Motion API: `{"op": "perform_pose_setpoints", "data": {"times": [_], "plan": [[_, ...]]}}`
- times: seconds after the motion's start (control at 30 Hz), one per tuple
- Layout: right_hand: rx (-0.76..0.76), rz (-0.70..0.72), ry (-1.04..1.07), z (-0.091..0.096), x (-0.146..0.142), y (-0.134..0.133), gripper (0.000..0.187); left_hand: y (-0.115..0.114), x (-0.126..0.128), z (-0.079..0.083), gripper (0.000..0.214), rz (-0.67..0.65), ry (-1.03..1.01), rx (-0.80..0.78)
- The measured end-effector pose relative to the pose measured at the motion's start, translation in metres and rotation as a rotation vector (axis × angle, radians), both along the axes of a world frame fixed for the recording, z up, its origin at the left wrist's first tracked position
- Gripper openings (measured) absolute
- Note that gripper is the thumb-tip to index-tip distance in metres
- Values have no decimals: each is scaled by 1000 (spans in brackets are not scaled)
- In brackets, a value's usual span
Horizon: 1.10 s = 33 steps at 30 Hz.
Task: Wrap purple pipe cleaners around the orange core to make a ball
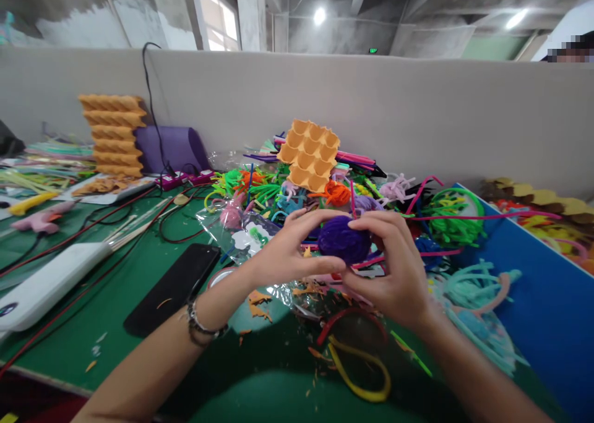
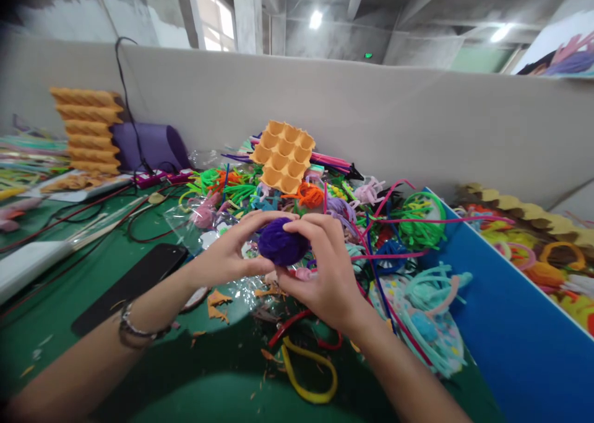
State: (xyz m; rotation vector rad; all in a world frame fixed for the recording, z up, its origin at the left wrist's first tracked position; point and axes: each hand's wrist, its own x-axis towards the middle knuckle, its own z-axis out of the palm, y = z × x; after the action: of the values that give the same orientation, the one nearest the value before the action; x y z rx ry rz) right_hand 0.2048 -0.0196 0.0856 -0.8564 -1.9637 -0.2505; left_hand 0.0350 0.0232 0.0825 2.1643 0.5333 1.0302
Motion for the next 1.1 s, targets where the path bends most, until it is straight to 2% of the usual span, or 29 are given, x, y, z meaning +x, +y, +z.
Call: {"op": "perform_pose_setpoints", "data": {"times": [0.13,0.2,0.27,0.43,0.67,0.8,0.9,1.1], "plan": [[96,-27,-303,4,6,-1,30,1,-10,10,62,183,268,336],[134,-47,-401,6,7,-2,25,-3,-12,12,59,259,327,441],[172,-62,-478,8,6,-4,20,-6,-13,12,53,280,364,483],[206,-77,-550,9,2,-8,18,-11,-10,11,44,263,402,467],[52,59,-320,8,3,-11,34,-10,-16,16,46,185,356,407],[-31,77,-234,7,5,-6,44,-3,-20,16,45,181,377,385],[-105,74,-173,7,10,2,39,5,-20,14,44,207,376,338],[-237,45,2,7,21,14,18,15,-20,14,45,262,337,225]]}}
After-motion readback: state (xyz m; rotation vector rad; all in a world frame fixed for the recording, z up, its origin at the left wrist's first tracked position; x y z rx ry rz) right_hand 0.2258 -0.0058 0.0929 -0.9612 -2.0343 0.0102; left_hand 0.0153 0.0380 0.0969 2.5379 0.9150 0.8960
